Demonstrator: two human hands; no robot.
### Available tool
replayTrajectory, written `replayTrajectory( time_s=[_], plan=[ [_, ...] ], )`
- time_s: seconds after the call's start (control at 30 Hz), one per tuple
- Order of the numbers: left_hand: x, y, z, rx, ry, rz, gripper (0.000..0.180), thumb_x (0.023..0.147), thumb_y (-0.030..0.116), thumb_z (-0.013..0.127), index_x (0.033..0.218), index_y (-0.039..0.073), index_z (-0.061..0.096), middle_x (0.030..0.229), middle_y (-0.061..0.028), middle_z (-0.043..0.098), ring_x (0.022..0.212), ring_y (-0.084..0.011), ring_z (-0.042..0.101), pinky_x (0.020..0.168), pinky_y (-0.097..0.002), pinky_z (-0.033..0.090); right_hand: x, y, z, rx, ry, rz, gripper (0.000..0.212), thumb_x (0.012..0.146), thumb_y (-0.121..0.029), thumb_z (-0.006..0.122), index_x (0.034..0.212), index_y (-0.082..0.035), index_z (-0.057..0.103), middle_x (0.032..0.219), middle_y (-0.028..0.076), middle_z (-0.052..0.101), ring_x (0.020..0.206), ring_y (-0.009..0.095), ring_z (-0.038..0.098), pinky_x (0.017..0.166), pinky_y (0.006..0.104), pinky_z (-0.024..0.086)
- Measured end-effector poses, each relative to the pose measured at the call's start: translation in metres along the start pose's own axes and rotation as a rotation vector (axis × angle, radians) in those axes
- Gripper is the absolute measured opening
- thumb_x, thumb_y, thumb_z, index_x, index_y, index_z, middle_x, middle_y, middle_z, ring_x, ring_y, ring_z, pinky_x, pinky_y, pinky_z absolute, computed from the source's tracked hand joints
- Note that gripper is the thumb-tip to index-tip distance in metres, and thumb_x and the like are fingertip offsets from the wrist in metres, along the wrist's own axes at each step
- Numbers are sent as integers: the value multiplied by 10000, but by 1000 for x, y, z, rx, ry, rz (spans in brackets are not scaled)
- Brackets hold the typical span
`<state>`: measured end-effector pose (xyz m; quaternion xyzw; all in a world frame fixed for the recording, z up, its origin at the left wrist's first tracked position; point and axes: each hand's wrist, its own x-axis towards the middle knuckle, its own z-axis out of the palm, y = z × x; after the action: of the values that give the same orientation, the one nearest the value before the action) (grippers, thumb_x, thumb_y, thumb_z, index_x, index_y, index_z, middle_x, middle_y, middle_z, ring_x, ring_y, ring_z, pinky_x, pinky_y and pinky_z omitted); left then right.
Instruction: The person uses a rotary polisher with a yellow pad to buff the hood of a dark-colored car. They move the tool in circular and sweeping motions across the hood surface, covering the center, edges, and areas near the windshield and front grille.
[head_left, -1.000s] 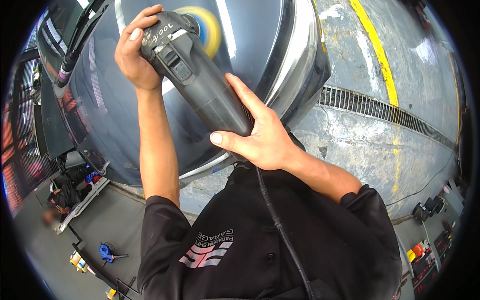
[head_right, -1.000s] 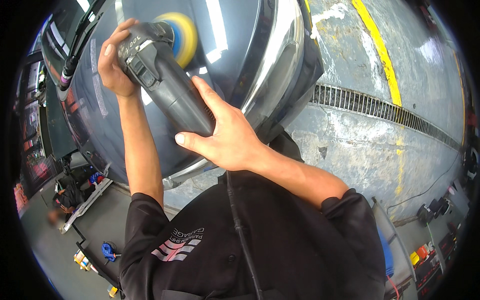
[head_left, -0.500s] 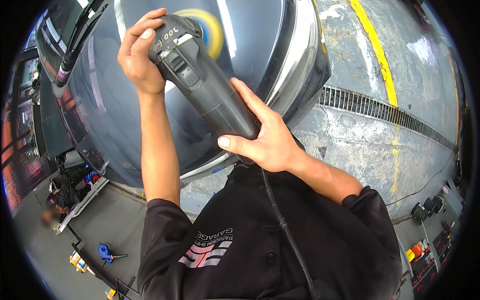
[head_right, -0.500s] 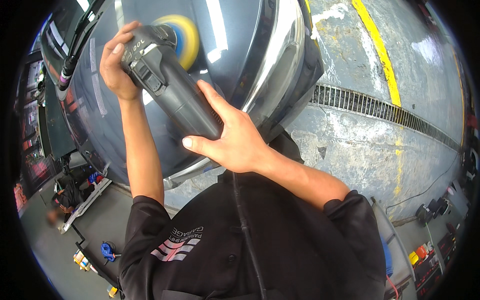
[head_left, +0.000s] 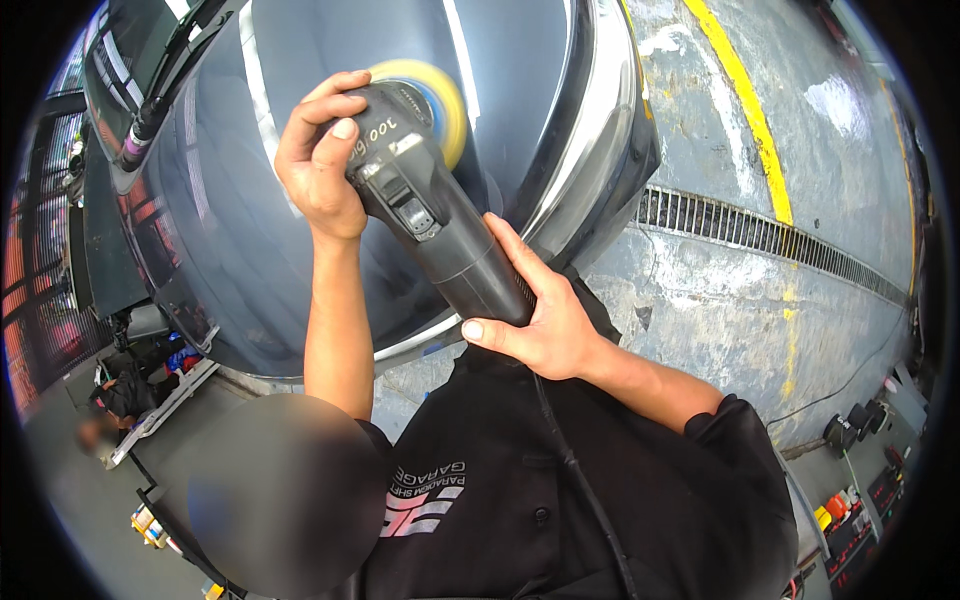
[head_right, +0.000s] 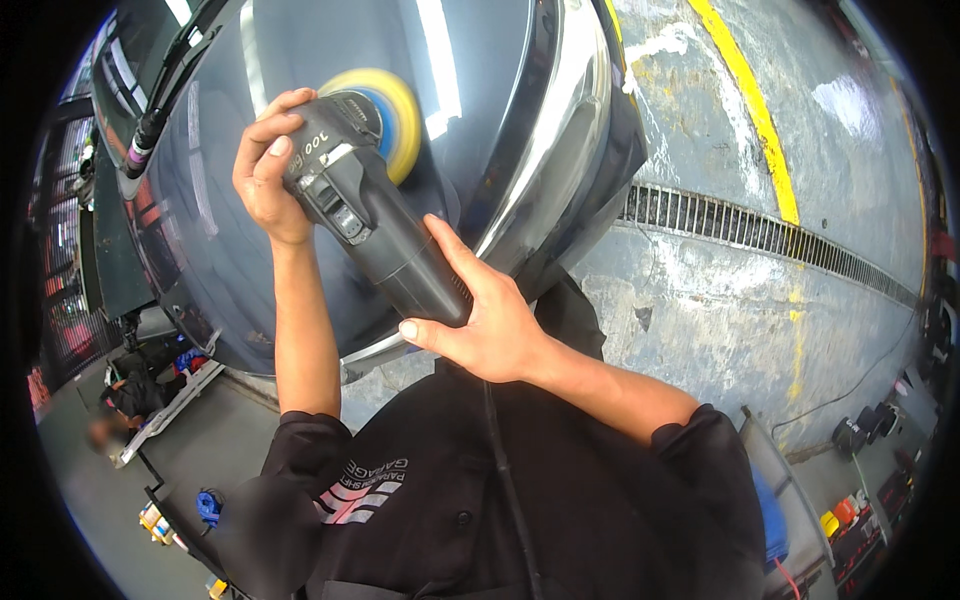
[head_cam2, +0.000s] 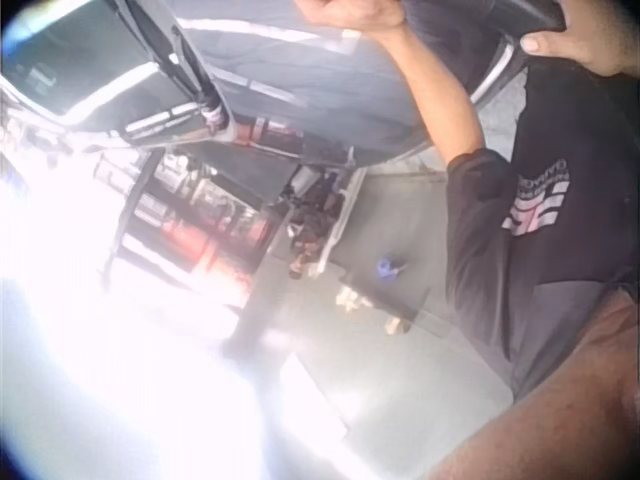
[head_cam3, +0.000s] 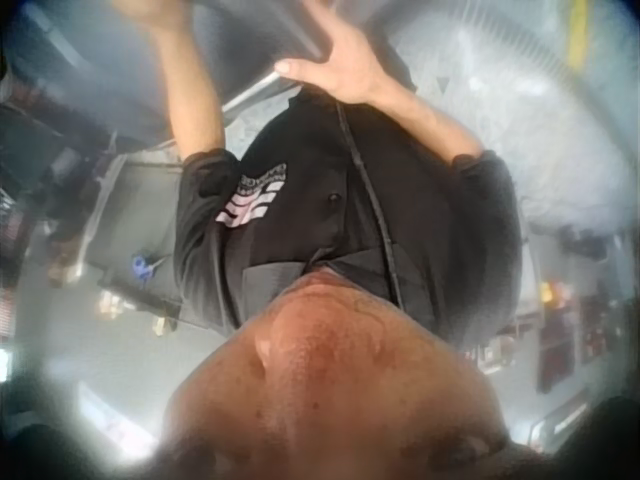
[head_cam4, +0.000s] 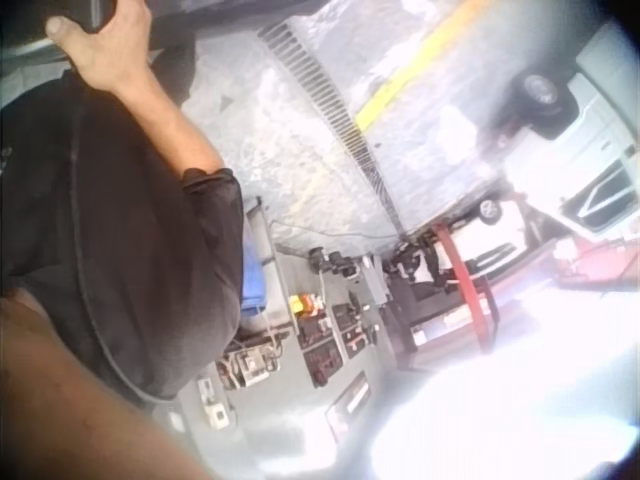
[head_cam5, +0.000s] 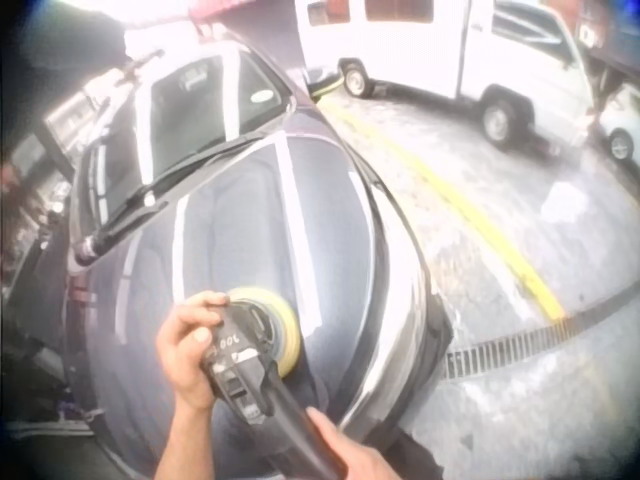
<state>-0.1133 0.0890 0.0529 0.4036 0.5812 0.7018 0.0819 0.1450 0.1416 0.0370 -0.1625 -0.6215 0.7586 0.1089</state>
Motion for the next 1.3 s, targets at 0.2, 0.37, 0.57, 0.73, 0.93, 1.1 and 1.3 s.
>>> replayTrajectory(
  time_s=[0.2, 0.37, 0.57, 0.73, 0.93, 1.1, 1.3],
  plan=[
    [31, -8, 2, -20, 15, -27, 190, 860, 89, 607, 962, -39, 706, 1152, -178, 702, 1106, -253, 631, 1010, -373, 460, 27, -9, -5, 53, 18, 14, 1033, 857, -315, 823, 1587, 53, 190, 1507, 196, 480, 1373, 232, 483, 1146, 347, 354],
    [67, -14, 7, -26, 36, -30, 159, 869, 68, 602, 940, -34, 702, 1142, -160, 703, 1077, -234, 641, 967, -360, 489, 62, -31, -15, 65, 2, 25, 1050, 862, -311, 820, 1580, 81, 162, 1544, 221, 407, 1420, 255, 423, 1171, 370, 330],
    [105, -21, 5, -10, 39, -60, 204, 878, 106, 572, 954, -38, 694, 1171, -169, 698, 1079, -226, 633, 984, -347, 483, 100, -41, -29, 80, -64, -9, 1053, 883, -353, 790, 1573, 104, 138, 1572, 242, 348, 1460, 276, 361, 1190, 369, 293],
    [137, -38, 16, -34, 71, -26, 192, 870, 109, 598, 922, -46, 700, 1116, -143, 717, 1026, -212, 640, 944, -332, 485, 126, -50, -48, -6, -58, -59, 1039, 886, -337, 774, 1571, 111, 135, 1570, 247, 349, 1463, 282, 355, 1194, 367, 280],
    [170, -42, 17, -23, 74, -21, 208, 882, 120, 595, 924, -54, 701, 1088, -153, 721, 1013, -216, 648, 943, -335, 487, 156, -65, -63, -9, -98, -82, 1039, 852, -270, 775, 1573, 112, 131, 1562, 233, 364, 1447, 268, 375, 1188, 359, 284],
    [189, -51, 18, 4, 86, 29, 214, 877, 130, 600, 925, -49, 705, 1064, -155, 729, 1015, -221, 652, 949, -336, 485, 171, -70, -71, -38, -96, -118, 1040, 840, -256, 768, 1574, 112, 129, 1558, 230, 367, 1442, 275, 377, 1185, 359, 286],
    [206, -60, 17, 3, 90, -26, 217, 877, 118, 575, 937, -48, 701, 1110, -169, 713, 1016, -207, 644, 948, -323, 487, 191, -72, -78, 9, -133, -107, 1043, 835, -260, 767, 1575, 109, 131, 1570, 247, 344, 1449, 284, 368, 1185, 359, 283]
  ],
)
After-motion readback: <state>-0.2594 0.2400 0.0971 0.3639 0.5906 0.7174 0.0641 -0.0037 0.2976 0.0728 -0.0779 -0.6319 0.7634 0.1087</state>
